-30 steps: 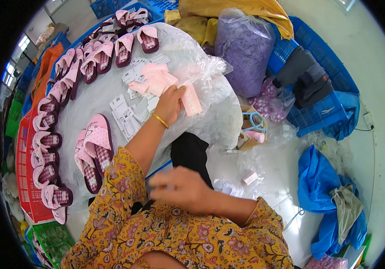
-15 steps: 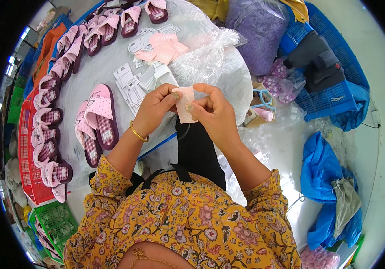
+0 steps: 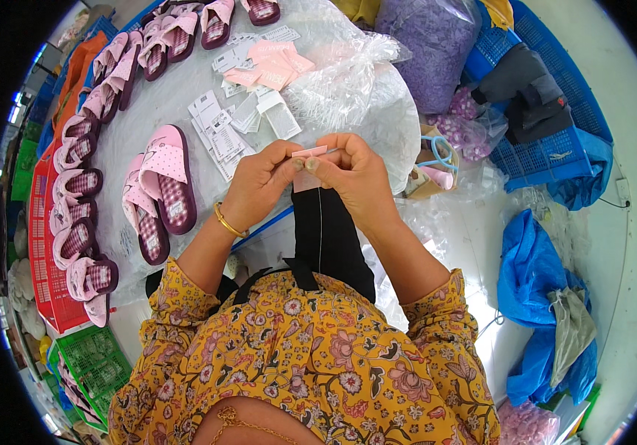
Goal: The person sits on the floor and attaches paper tags to pink and purple checkered slippers. They pick up a tag, attach it to the strap of a slipper, and place the finished pair into a blue basket. The process is repeated for multiple pairs.
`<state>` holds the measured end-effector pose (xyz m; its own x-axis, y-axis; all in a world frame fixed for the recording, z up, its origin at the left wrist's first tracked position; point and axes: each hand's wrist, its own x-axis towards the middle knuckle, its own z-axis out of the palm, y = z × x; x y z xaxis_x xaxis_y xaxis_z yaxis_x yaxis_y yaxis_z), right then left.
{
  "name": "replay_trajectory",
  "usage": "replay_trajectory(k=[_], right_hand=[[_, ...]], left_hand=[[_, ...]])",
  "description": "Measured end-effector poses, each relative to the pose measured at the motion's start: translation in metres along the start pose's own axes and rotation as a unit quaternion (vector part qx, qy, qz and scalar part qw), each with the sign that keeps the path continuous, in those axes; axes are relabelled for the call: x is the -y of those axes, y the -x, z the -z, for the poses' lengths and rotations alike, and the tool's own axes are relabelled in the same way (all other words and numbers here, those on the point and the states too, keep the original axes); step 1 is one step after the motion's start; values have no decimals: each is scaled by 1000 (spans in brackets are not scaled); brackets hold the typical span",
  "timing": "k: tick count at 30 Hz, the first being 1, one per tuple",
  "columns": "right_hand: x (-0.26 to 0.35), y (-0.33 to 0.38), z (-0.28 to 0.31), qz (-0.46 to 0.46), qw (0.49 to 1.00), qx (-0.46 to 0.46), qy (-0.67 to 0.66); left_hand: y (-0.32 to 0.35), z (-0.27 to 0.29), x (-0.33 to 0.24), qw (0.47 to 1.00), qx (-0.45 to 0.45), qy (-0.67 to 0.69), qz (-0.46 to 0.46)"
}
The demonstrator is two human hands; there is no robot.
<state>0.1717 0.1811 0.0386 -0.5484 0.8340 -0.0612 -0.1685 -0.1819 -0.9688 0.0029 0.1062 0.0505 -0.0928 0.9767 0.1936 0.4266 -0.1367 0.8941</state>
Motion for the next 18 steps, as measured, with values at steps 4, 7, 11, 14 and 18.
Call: replay_trajectory(k=[4,7,11,14,18], right_hand=[[1,0,2,-17,1000,9,-18],[1,0,3,-35,999,10,-29],[2,-1,5,-57,997,18,-48],[-1,0,11,-76,996,34,-35],[-1,5,12,-102,992,80,8]], left_hand=[[1,-1,3,1000,0,6,-8],[2,1,-3,999,27,-25,10],[3,2,-4,996,36,-80,-35],[5,4,1,995,49,-69,-61],[11,7,2,987,92,113,68]])
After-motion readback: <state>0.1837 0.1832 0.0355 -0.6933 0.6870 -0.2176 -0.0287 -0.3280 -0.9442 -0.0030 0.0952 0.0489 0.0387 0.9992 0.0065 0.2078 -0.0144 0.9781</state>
